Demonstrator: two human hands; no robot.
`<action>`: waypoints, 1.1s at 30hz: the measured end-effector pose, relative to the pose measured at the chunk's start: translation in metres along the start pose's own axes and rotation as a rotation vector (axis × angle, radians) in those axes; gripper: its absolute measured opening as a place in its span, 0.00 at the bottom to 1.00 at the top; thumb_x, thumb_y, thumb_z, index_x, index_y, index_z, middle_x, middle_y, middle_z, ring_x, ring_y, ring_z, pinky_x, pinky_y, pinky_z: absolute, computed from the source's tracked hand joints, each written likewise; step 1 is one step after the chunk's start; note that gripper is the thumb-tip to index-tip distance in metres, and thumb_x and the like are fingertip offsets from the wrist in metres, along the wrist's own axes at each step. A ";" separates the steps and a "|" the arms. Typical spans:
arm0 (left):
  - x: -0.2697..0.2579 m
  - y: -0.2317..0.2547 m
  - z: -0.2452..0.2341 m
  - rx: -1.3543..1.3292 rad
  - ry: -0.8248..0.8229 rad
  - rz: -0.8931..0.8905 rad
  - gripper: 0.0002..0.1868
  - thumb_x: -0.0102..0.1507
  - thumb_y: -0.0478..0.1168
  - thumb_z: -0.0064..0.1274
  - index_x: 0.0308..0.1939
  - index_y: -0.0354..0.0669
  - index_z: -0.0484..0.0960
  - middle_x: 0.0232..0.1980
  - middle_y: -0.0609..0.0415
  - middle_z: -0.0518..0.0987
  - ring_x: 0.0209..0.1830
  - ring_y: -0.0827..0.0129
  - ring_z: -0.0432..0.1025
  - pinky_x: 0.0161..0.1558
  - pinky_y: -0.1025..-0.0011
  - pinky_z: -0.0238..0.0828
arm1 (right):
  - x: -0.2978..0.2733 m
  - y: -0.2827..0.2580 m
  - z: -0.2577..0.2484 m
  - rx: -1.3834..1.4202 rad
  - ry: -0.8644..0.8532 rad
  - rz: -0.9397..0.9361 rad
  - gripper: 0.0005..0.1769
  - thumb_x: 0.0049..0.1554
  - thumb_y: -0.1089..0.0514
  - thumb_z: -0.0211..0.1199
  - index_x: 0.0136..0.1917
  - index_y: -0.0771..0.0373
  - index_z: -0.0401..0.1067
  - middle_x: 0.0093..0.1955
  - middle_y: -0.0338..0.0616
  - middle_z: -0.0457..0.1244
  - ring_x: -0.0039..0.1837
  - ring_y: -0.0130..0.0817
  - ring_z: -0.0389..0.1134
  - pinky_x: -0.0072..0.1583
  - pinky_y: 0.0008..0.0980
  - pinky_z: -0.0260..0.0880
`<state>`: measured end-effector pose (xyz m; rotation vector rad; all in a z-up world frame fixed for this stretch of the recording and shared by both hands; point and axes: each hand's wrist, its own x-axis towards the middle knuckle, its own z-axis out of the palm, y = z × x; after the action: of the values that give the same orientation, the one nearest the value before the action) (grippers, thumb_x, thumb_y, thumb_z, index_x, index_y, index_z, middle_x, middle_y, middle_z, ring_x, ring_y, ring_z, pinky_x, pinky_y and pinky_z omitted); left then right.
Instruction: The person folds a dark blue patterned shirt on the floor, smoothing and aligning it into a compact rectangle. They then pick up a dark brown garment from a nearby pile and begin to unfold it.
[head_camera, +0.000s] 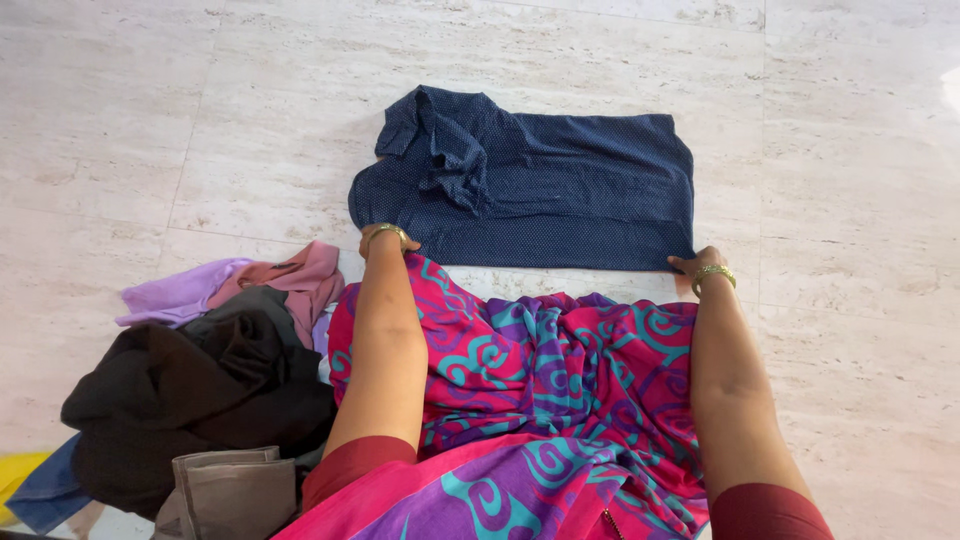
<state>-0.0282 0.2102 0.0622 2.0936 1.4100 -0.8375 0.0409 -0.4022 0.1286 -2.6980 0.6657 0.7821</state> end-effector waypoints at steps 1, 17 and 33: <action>0.000 0.003 0.002 -0.054 -0.016 -0.020 0.64 0.43 0.56 0.80 0.68 0.22 0.59 0.64 0.39 0.77 0.59 0.55 0.77 0.59 0.56 0.76 | 0.001 -0.001 -0.001 0.046 -0.011 -0.002 0.39 0.44 0.36 0.79 0.52 0.73 0.79 0.50 0.59 0.71 0.54 0.50 0.74 0.56 0.47 0.73; 0.015 0.068 0.004 -0.666 0.429 0.759 0.44 0.51 0.39 0.70 0.70 0.46 0.66 0.66 0.37 0.77 0.66 0.45 0.71 0.67 0.62 0.66 | 0.033 -0.026 0.005 0.896 0.153 -0.075 0.16 0.58 0.64 0.69 0.56 0.75 0.70 0.46 0.53 0.68 0.40 0.38 0.73 0.37 0.29 0.77; -0.034 0.011 -0.085 -0.376 0.109 0.541 0.16 0.55 0.33 0.59 0.46 0.53 0.87 0.42 0.48 0.86 0.41 0.58 0.81 0.46 0.58 0.79 | 0.021 0.017 -0.030 0.756 -0.016 -0.099 0.22 0.56 0.67 0.65 0.63 0.67 0.67 0.48 0.56 0.68 0.40 0.39 0.73 0.38 0.30 0.78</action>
<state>-0.0085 0.2422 0.1466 2.0830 0.8843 -0.2249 0.0614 -0.4351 0.1400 -2.0119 0.6497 0.4060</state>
